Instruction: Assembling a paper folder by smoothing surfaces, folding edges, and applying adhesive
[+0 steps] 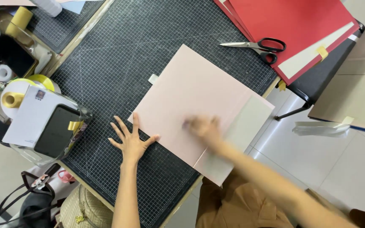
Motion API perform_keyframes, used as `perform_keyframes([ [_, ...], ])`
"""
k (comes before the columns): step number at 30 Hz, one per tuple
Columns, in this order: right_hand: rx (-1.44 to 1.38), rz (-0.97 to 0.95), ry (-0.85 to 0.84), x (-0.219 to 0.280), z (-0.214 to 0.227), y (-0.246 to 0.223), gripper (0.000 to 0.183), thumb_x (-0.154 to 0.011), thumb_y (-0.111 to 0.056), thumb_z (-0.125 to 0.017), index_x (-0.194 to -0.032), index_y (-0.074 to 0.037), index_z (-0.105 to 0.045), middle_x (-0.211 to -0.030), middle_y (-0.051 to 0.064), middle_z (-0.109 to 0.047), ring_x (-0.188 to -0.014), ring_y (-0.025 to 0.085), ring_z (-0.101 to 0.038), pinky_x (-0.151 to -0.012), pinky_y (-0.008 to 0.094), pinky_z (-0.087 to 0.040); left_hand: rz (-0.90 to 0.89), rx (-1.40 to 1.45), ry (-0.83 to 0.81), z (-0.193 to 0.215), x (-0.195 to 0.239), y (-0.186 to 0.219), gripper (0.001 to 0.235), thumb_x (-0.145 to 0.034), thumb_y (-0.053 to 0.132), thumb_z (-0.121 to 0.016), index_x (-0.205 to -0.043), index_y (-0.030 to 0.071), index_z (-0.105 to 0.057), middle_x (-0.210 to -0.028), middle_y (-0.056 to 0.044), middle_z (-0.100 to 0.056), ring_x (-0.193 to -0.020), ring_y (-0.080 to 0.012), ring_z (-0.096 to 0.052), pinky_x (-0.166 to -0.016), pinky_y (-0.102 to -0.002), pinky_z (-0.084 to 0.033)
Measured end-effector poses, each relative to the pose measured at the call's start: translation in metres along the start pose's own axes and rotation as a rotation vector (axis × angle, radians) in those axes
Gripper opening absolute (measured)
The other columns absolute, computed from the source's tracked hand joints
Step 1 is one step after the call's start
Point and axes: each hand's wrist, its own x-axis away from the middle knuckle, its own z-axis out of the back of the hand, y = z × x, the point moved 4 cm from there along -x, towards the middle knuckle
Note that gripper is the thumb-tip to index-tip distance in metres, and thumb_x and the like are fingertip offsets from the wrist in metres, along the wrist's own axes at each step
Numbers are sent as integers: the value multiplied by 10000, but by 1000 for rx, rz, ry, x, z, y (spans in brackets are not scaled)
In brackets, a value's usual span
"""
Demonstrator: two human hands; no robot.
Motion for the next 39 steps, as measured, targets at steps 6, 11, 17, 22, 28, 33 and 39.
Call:
perform_keyframes([
  [6,651,-424,641,-80,108,67,219,-971,-237,-598,-1180,-262,-656,-984,22,-551,-864,218,-522,-780,451,-292,-36,16,19,-1,-2,1,1189,-665,858,-601,-1610,382,-59,-1650,-196,215,-1502,-448,192,-1046,-820,31],
  [11,333,-45,454,-40,9,-74,369,-976,-233,-549,-1332,-318,-590,-1027,-9,-572,-902,184,-525,-831,449,-277,-30,7,15,1,2,0,1166,-684,855,-576,-1609,378,-50,-1651,-204,199,-1507,-451,173,-1055,-813,4],
  [17,392,-254,485,-121,82,72,504,-960,-345,-614,-1452,-371,-506,-1016,-36,-554,-891,164,-520,-812,433,-287,-23,-5,27,-3,-4,-1,1173,-673,864,-578,-1607,391,-49,-1652,-194,210,-1506,-445,178,-1052,-811,6],
  [22,311,-212,449,-125,42,-34,404,-948,-347,-630,-1348,-347,-566,-1058,-37,-563,-940,159,-537,-800,432,-312,-13,9,7,-4,-7,-1,1174,-680,838,-611,-1608,381,-55,-1656,-190,213,-1508,-446,180,-1053,-808,7],
  [28,157,197,251,-156,29,-74,348,-941,-191,-557,-1263,-303,-629,-1200,-19,-596,-1017,187,-584,-812,503,-443,28,54,-19,9,1,8,1179,-709,697,-742,-1612,339,-75,-1659,-192,198,-1514,-444,154,-1062,-800,-6],
  [33,482,-419,548,-228,72,93,540,-891,-409,-684,-1403,-409,-513,-971,-56,-535,-851,162,-524,-752,441,-332,4,17,-4,5,-1,4,1190,-695,775,-684,-1615,321,-82,-1658,-204,196,-1508,-451,174,-1053,-804,-6],
  [39,197,11,465,-163,9,-136,471,-994,-289,-541,-1458,-361,-491,-964,-32,-484,-811,164,-485,-806,424,-327,11,-9,13,-8,-18,-10,1297,-610,750,-785,-1609,365,-51,-1656,-172,217,-1507,-436,184,-1060,-798,10],
])
